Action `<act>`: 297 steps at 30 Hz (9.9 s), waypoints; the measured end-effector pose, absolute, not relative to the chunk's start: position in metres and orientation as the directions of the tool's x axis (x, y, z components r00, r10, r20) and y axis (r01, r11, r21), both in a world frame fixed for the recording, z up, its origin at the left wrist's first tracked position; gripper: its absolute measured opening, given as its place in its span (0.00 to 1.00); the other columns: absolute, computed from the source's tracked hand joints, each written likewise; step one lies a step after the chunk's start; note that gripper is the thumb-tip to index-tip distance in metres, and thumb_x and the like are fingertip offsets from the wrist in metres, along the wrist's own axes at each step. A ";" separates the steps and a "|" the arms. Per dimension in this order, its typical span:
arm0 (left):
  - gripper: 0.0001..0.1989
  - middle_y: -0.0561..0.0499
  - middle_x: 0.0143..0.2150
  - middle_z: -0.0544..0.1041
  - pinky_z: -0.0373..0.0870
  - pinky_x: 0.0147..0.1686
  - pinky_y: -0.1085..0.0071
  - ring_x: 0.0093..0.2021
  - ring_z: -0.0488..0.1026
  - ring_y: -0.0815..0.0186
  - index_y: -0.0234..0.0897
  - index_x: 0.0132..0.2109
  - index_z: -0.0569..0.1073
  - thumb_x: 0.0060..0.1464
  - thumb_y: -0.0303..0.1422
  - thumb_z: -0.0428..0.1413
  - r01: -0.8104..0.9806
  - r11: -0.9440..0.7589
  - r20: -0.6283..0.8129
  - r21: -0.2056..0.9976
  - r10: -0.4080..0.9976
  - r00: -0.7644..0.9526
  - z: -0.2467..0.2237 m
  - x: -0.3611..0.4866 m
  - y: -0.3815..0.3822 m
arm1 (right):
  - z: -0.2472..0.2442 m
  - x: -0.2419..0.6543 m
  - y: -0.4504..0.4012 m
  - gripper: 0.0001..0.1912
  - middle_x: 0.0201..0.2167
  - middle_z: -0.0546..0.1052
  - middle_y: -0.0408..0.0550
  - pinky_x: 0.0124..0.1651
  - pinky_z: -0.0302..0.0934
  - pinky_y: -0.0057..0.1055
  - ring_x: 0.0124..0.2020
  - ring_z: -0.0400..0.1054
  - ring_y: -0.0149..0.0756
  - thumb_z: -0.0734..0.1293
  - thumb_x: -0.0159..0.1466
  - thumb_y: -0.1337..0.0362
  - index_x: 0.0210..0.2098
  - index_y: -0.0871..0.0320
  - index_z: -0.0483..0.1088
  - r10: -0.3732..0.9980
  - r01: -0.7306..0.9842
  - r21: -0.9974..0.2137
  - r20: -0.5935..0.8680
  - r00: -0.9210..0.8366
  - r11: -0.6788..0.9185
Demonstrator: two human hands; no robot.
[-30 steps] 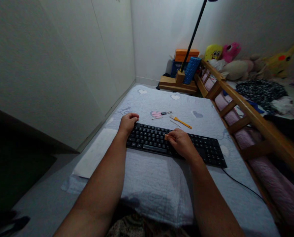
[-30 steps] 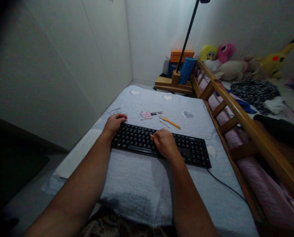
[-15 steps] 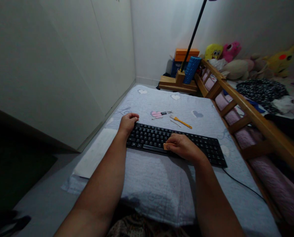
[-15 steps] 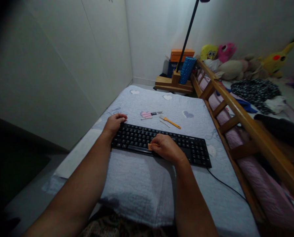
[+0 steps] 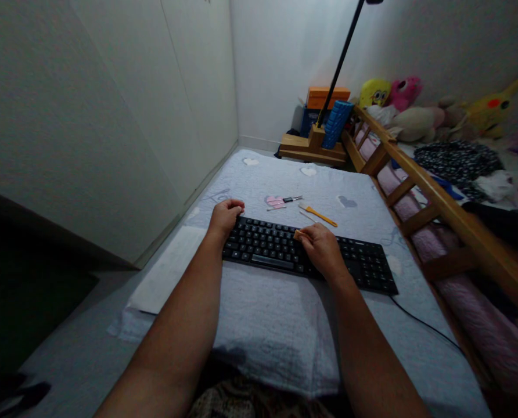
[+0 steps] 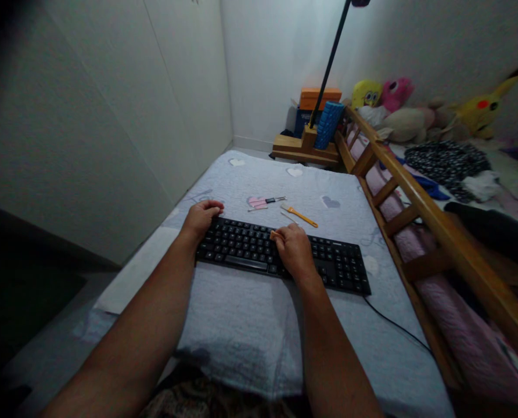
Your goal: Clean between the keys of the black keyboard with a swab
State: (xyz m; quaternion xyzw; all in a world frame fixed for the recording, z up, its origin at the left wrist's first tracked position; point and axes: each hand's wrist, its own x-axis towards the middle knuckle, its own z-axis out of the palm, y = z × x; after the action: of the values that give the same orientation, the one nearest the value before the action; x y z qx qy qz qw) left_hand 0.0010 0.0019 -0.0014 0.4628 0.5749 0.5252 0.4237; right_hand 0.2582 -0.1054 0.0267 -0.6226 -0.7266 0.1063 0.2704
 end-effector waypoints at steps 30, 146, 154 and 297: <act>0.07 0.50 0.29 0.77 0.68 0.42 0.66 0.34 0.74 0.62 0.37 0.30 0.76 0.38 0.28 0.57 0.086 0.015 0.002 0.996 0.980 -0.197 0.000 0.001 0.002 | 0.052 0.269 -0.118 0.08 0.34 0.78 0.49 0.44 0.62 0.33 0.39 0.71 0.38 0.66 0.65 0.69 0.33 0.57 0.79 0.964 0.813 -0.528 0.227 -0.141 0.243; 0.07 0.50 0.29 0.78 0.69 0.43 0.66 0.34 0.74 0.62 0.37 0.29 0.77 0.38 0.27 0.58 0.109 0.028 -0.007 0.994 0.982 -0.190 0.002 0.002 0.001 | 0.061 0.278 -0.148 0.09 0.29 0.75 0.44 0.35 0.59 0.28 0.32 0.69 0.33 0.69 0.65 0.64 0.30 0.54 0.80 0.909 0.753 -0.587 -0.067 -0.411 0.298; 0.07 0.51 0.29 0.77 0.68 0.44 0.66 0.33 0.73 0.64 0.36 0.29 0.77 0.38 0.28 0.58 0.112 0.031 -0.011 0.993 0.983 -0.181 0.003 0.003 0.002 | 0.057 0.281 -0.143 0.09 0.31 0.76 0.46 0.38 0.59 0.30 0.35 0.70 0.34 0.67 0.66 0.64 0.32 0.55 0.79 0.945 0.745 -0.609 0.027 -0.325 0.273; 0.06 0.51 0.30 0.78 0.70 0.44 0.65 0.34 0.74 0.63 0.36 0.29 0.77 0.38 0.29 0.60 0.076 0.035 -0.023 0.997 0.988 -0.153 0.004 0.002 -0.001 | 0.023 0.291 -0.120 0.10 0.33 0.76 0.51 0.47 0.63 0.40 0.40 0.69 0.43 0.65 0.66 0.67 0.37 0.56 0.80 0.930 0.826 -0.529 0.367 0.016 0.194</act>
State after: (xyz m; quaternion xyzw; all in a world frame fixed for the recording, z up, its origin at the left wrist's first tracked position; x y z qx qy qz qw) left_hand 0.0022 -0.0010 0.0037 0.4723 0.5630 0.5094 0.4478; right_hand 0.2913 -0.1198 0.0235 -0.6300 -0.6970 0.0780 0.3336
